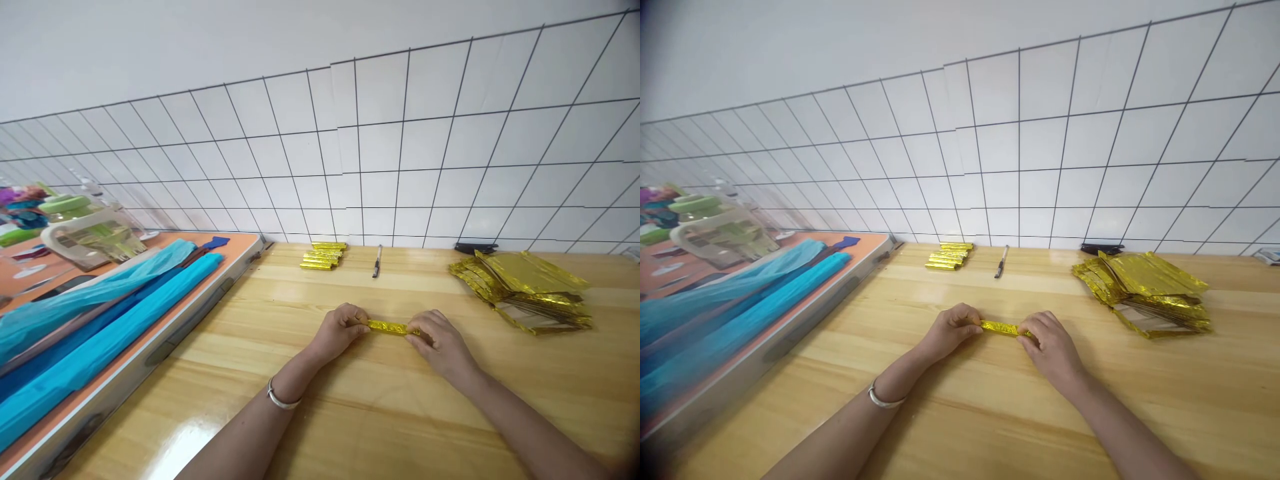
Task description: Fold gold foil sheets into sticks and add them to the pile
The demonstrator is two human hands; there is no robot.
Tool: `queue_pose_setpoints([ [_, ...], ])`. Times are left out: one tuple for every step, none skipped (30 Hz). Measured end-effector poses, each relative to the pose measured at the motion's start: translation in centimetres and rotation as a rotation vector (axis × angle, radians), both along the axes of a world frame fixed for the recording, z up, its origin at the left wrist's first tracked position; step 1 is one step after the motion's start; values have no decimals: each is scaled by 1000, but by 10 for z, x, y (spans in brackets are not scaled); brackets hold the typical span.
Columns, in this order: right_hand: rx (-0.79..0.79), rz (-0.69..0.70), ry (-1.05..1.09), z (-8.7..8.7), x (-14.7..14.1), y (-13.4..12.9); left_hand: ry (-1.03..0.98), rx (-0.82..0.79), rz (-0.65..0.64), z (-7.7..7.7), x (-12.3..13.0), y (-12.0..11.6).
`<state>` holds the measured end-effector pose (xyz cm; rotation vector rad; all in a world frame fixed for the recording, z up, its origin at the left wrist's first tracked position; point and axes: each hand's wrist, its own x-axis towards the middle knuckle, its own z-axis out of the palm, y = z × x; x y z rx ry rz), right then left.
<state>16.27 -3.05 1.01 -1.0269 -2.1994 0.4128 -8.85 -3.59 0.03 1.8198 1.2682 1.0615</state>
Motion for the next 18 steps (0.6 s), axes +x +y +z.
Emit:
queue_pose_setpoints([
  [5,9,-3,0,0,0,1,12,-4,0,-1,0],
  [4,12,-14,0,0,0,13,19,-7,-1,-2,1],
  [-5,11,-34,-1,0,0,34,23,-5,-1,-2,1],
  [-18,5,-59,-2,0,0,60,26,-2,-1,-3,1],
  [-29,-8,-82,-2,0,1,92,29,0,-1,-3,2],
  [-37,-23,-105,-3,0,1,126,37,-2,0,-3,2],
  [-39,-34,-124,-4,0,1,163,52,-9,1,-3,2],
  [-36,-39,-139,-4,0,1,202,73,-24,2,-3,2],
  [-28,-35,-153,-5,0,1,241,98,-44,3,-2,1],
  [-18,-27,-164,-5,0,1,277,125,-64,5,-1,1],
  [-9,-14,-173,-5,-1,1,305,153,-81,6,1,1],
  [-2,-3,-180,-5,-1,1,326,178,-94,7,2,1],
  [5,5,-183,-5,-1,1,341,199,-104,7,4,1],
  [10,9,-184,-5,-1,1,353,217,-109,7,5,0],
  [16,11,-183,-4,-1,1,361,233,-109,7,7,0],
  [25,12,-178,-2,-1,0,367,246,-105,7,8,0],
  [38,13,-171,-1,-1,-1,369,261,-98,7,9,0],
  [57,12,-159,1,-1,-1,365,279,-86,7,10,0],
])
